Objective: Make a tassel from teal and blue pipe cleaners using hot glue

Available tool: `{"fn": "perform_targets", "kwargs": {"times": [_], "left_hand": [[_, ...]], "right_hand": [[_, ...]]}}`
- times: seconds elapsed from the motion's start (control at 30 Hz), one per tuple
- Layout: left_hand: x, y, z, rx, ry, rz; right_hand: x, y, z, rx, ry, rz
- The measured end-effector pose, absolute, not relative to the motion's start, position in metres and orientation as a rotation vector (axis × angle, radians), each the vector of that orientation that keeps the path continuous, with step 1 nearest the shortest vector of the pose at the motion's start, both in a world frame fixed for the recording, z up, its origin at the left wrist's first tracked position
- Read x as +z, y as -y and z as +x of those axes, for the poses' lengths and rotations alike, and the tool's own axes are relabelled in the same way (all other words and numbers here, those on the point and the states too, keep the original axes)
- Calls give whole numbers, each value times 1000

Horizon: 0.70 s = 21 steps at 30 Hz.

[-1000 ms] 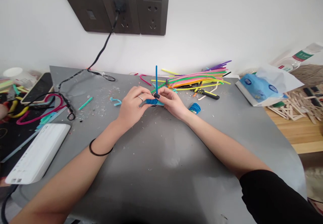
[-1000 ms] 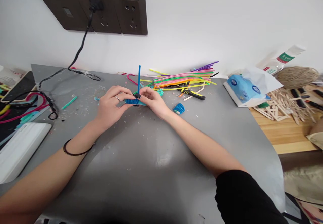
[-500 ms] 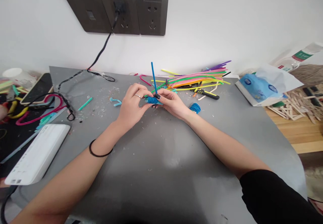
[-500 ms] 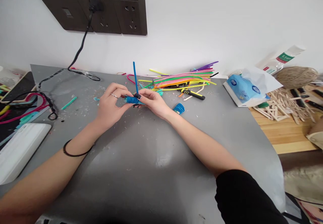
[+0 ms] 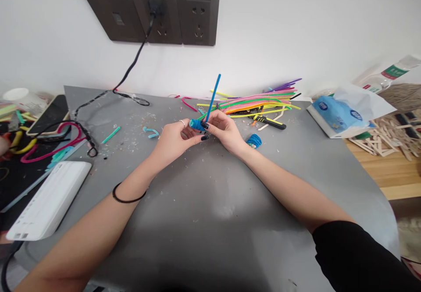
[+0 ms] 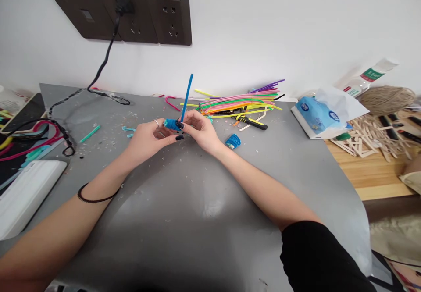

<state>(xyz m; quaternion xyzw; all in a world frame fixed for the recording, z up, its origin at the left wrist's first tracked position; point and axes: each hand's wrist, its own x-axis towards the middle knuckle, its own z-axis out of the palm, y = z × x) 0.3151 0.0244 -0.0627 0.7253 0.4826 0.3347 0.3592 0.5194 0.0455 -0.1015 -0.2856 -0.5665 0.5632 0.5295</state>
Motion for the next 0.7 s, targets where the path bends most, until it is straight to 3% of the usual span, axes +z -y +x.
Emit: {"fn": "perform_targets", "kwargs": {"times": [0.7], "left_hand": [[-61,-22,317,899,-1405,2005]], "right_hand": [[-103,-40,517,1257,1499,-796]]}}
